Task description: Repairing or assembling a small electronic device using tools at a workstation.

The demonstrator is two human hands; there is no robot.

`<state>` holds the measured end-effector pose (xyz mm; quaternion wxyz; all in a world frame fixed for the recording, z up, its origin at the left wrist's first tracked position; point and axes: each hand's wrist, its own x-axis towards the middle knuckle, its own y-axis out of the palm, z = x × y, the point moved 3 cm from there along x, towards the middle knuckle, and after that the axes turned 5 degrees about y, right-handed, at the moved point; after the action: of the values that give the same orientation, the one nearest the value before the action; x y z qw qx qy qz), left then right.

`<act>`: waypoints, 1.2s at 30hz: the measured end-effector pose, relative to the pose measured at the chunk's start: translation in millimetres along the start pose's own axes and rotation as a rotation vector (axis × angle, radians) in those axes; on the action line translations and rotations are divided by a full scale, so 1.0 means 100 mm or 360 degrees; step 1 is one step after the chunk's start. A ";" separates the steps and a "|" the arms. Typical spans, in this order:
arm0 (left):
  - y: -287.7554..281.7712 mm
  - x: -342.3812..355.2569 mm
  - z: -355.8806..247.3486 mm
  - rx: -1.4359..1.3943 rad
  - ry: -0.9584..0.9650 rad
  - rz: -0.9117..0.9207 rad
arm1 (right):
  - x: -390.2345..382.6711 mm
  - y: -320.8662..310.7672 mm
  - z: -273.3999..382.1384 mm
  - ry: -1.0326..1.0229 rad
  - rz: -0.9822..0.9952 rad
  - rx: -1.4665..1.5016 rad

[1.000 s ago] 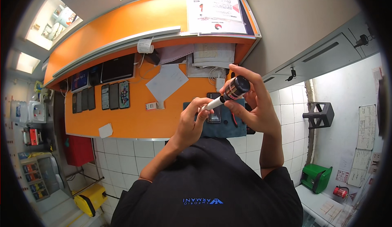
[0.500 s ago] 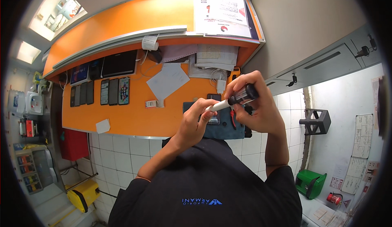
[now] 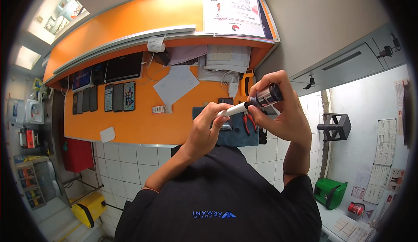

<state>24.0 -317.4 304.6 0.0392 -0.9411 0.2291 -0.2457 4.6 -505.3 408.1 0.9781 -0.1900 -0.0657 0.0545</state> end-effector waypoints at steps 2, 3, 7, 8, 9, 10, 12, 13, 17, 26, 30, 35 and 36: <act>0.01 0.00 -0.01 -0.0020 -0.0009 -0.0007 | 0.00 0.01 0.00 0.0021 -0.0022 0.0040; 0.01 0.00 -0.02 -0.0030 -0.0009 -0.0004 | 0.01 0.00 0.00 -0.0109 -0.0128 0.0026; 0.01 0.02 -0.01 -0.0024 0.0003 -0.0002 | 0.02 -0.02 -0.02 -0.0181 -0.0200 0.0080; 0.02 0.01 -0.01 -0.0025 0.0002 -0.0009 | 0.00 -0.03 -0.01 -0.0181 -0.0194 0.0077; 0.02 0.01 -0.01 -0.0043 0.0022 -0.0013 | -0.01 -0.03 0.01 -0.0152 -0.0130 -0.0065; 0.02 0.01 -0.01 -0.0063 0.0042 -0.0015 | -0.02 -0.03 0.02 -0.0120 -0.0070 -0.0206; 0.02 -0.01 -0.01 -0.0072 0.0057 -0.0015 | -0.02 -0.01 0.04 -0.0132 -0.0097 -0.0189; 0.03 -0.01 0.00 -0.0082 0.0075 -0.0011 | -0.01 -0.01 0.05 -0.0145 -0.0129 -0.0173; 0.06 -0.01 0.02 -0.0132 0.0062 -0.0024 | 0.00 -0.02 0.08 -0.0246 -0.0297 -0.0073; 0.06 0.01 0.00 -0.0132 0.0042 -0.0005 | 0.00 -0.05 0.11 -0.0304 -0.0323 -0.0113; 0.05 0.00 0.01 -0.0183 -0.0004 -0.0007 | 0.01 -0.04 0.09 -0.0307 -0.0344 -0.0066; 0.05 -0.01 0.02 -0.0208 -0.0005 0.0011 | 0.02 -0.03 0.11 -0.0352 -0.0351 -0.0056; 0.06 -0.01 0.02 -0.0247 -0.0019 0.0005 | 0.02 -0.03 0.12 -0.0345 -0.0340 -0.0085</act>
<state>22.4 -322.3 301.2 -0.0321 -0.9424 0.2487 -0.2215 4.8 -502.9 420.6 0.9601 -0.2007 -0.1921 -0.0315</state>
